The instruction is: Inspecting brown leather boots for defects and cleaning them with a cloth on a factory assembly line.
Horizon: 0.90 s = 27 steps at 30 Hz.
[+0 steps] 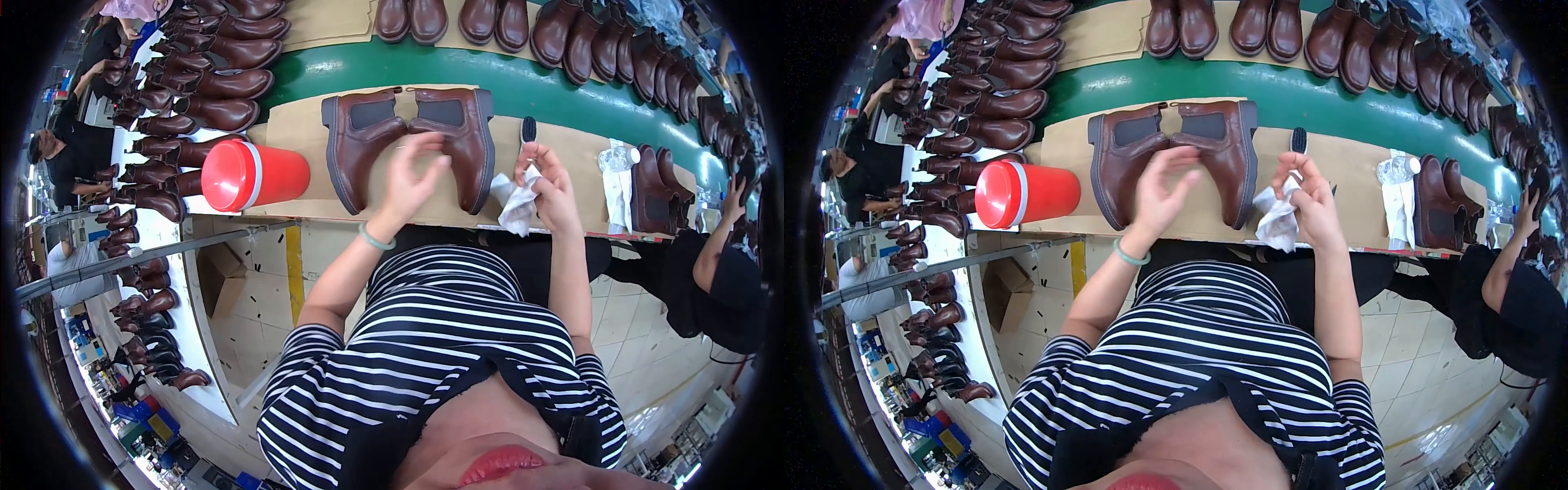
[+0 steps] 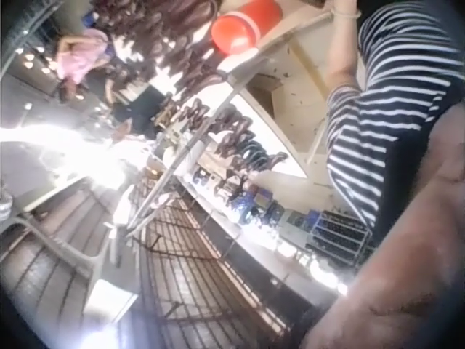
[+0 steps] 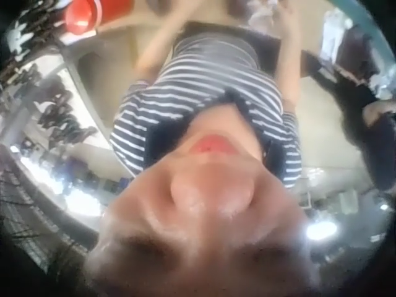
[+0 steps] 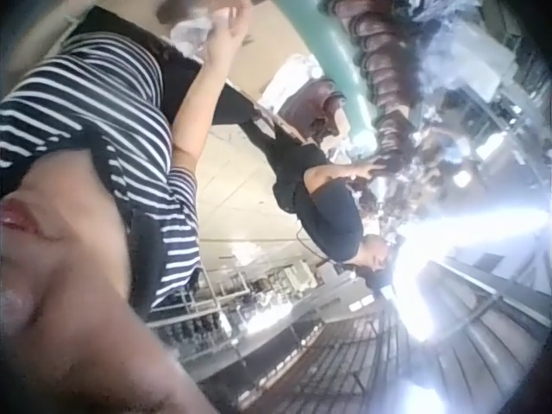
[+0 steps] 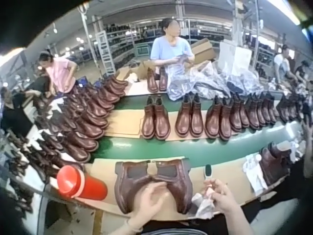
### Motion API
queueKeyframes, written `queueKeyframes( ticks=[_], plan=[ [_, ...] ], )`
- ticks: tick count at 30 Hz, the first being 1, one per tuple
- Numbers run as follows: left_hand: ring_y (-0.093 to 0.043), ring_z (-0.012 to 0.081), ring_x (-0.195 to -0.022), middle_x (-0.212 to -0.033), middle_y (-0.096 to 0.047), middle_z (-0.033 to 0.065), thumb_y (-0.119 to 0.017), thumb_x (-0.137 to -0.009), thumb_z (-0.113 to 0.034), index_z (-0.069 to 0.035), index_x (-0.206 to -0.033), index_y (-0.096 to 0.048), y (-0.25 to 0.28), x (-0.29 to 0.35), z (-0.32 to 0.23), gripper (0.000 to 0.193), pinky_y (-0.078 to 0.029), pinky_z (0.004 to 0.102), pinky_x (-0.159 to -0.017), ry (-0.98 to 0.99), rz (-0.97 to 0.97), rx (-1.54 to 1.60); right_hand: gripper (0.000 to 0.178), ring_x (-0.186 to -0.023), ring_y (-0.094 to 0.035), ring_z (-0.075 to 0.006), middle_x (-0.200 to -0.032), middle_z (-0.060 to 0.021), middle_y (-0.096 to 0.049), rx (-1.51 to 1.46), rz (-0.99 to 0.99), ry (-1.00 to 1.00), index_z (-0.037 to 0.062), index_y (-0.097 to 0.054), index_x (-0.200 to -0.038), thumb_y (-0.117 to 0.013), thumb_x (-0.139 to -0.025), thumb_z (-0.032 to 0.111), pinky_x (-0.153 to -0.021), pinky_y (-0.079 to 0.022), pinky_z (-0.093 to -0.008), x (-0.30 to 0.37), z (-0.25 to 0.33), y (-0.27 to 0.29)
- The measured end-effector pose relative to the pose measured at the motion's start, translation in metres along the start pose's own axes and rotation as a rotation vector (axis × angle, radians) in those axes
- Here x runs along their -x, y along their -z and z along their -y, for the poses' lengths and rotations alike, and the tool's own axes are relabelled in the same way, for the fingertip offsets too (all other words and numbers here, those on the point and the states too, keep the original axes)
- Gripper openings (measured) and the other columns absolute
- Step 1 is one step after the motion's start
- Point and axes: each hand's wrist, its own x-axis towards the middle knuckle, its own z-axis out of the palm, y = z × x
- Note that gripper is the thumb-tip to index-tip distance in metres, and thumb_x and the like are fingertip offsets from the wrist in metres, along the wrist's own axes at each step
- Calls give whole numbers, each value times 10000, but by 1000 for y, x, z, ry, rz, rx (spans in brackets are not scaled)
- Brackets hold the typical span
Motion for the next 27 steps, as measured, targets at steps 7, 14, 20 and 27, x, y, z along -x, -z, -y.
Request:
queueKeyframes(
  ticks=[7,14,20,27],
  plan=[
    [-603,96,-923,-994,-650,54,-686,-857,-59,13,-1210,-562,-62,-32,-37,381,-479,223,-788,269,314,672,635,-1238,-479,-255,-1346,-210,-449,-177,230,102,-32,-399,-1289,-438,-658,-80,-1065,-388,-366,-19,34,-37],
    [-591,44,-691,-761,-668,23,-686,-851,-43,22,-959,-666,-73,-35,-26,128,-458,199,-590,309,93,602,657,-1362,-352,-260,-1412,-168,-409,-63,91,159,-33,-376,-1356,-460,-711,-126,-1105,-328,-373,-35,25,-39],
    [-602,55,-742,-863,-677,37,-664,-874,-28,23,-932,-655,-80,-38,-23,77,-493,207,-658,299,-128,644,436,-1191,-508,-190,-1331,-147,-514,126,-97,84,-20,-526,-1255,-655,-841,21,-987,-418,-312,-37,5,-31],
    [-592,103,-904,-1044,-636,67,-673,-853,-15,8,-1001,-624,-98,-50,-2,158,-491,237,-754,365,-155,663,151,-786,-656,-142,-887,-94,-690,-127,-435,-71,-14,-630,-954,-689,-861,91,-698,-529,-252,-70,-8,-22]
  ],
)
